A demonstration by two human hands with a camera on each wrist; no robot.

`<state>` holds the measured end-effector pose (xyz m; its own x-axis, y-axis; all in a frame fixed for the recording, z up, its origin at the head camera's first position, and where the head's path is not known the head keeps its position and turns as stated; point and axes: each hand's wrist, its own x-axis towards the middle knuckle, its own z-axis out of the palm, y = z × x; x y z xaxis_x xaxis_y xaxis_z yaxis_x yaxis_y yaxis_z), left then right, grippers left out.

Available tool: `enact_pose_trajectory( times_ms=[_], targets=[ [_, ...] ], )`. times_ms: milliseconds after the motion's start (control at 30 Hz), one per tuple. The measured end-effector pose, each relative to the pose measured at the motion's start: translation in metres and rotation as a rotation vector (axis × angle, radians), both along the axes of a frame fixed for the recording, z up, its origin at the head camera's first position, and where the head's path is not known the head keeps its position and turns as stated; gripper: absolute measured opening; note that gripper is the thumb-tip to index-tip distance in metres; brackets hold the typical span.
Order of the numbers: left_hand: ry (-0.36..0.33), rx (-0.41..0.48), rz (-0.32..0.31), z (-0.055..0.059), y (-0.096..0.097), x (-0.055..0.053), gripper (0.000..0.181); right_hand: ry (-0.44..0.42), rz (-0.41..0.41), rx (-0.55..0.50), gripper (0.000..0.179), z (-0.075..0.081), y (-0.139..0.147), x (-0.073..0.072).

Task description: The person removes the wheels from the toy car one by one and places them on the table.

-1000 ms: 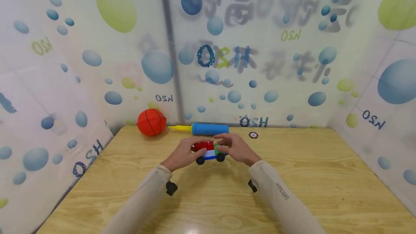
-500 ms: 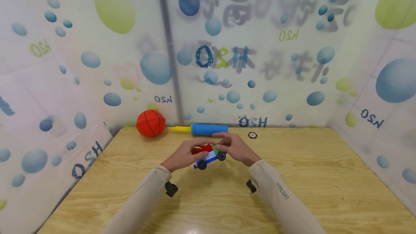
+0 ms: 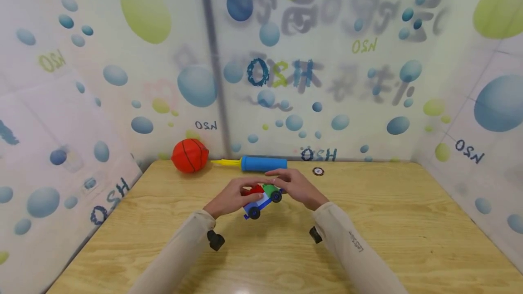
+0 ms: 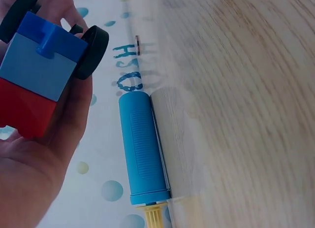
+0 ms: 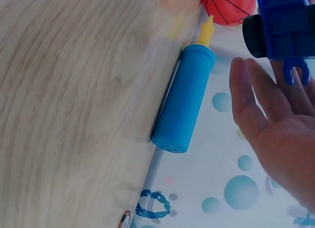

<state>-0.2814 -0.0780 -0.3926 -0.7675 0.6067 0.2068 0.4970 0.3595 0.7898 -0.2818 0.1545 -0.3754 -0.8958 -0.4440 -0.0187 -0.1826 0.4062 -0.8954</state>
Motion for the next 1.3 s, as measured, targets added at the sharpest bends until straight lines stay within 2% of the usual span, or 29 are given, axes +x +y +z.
enact_pose_trajectory(
  times_ms=[133, 233, 400, 500, 633, 833, 1067, 1300],
  targets=[
    [-0.034, 0.009, 0.062, 0.001, -0.002, 0.002, 0.038, 0.047, -0.005, -0.011, 0.043, 0.000, 0.004, 0.004],
    [-0.056, 0.028, 0.108, 0.002, -0.003, 0.003, 0.038, 0.123, -0.037, -0.009, 0.045, -0.002, 0.008, 0.008],
    [-0.066, 0.074, 0.146, 0.000, -0.005, 0.003, 0.038, 0.264, -0.114, 0.008, 0.040, -0.005, 0.008, 0.015],
    [-0.096, 0.103, 0.155, -0.003, -0.005, 0.004, 0.038, 0.307, -0.125, 0.000, 0.035, -0.005, 0.004, 0.018],
    [-0.160, 0.162, 0.155, -0.004, -0.004, 0.004, 0.037, 0.318, -0.114, -0.031, 0.031, -0.003, -0.001, 0.019],
    [-0.252, 0.221, 0.121, -0.002, -0.002, 0.003, 0.037, 0.316, -0.107, -0.069, 0.028, -0.003, -0.006, 0.018],
    [-0.249, 0.235, 0.121, -0.004, 0.001, 0.003, 0.037, 0.322, -0.130, -0.099, 0.024, -0.005, -0.012, 0.018],
    [-0.274, 0.246, 0.130, -0.005, 0.001, 0.003, 0.036, 0.307, -0.130, -0.118, 0.024, -0.008, -0.016, 0.017]
  ],
)
